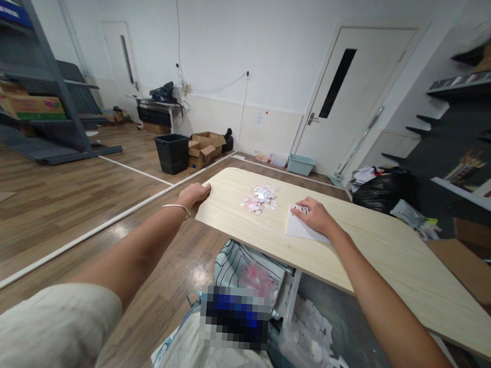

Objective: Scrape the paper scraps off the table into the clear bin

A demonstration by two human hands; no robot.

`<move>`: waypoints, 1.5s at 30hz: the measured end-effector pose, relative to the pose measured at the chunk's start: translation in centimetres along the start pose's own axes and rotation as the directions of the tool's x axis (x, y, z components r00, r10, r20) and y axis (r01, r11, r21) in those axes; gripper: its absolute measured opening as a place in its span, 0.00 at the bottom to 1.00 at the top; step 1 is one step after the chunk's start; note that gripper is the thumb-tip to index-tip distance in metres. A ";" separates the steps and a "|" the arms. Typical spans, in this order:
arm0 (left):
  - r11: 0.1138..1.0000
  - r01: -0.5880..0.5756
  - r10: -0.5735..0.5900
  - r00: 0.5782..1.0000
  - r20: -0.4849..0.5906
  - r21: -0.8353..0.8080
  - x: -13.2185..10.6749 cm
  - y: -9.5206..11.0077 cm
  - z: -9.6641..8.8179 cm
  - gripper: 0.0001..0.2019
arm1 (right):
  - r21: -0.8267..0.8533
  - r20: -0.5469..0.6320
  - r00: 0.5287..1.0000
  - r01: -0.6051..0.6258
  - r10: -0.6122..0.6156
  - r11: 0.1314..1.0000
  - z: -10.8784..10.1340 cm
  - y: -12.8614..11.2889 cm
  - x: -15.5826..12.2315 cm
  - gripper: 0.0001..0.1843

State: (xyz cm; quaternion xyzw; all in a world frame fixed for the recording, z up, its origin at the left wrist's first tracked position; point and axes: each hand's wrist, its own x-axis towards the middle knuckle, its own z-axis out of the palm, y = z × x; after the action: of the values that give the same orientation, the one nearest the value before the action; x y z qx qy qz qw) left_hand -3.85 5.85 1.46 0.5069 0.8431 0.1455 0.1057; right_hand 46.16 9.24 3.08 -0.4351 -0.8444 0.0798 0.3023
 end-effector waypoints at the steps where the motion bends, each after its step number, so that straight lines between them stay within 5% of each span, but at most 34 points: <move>1: 1.000 0.002 -0.002 1.000 0.000 0.001 0.0 0.0 0.0 0.37 | 0.001 0.003 1.000 0.001 -0.001 1.000 0.0 0.0 0.0 0.13; 45: 1.000 -0.006 0.006 1.000 0.006 -0.007 0.0 0.0 -0.2 0.37 | 0.016 0.037 0.999 0.019 -0.019 1.000 -0.1 -0.3 -0.1 0.12</move>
State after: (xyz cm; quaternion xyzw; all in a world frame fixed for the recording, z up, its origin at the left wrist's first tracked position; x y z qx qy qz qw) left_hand -3.93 5.82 1.65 0.5096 0.8407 0.1470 0.1096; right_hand 46.07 9.01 3.23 -0.4231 -0.8533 0.0917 0.2905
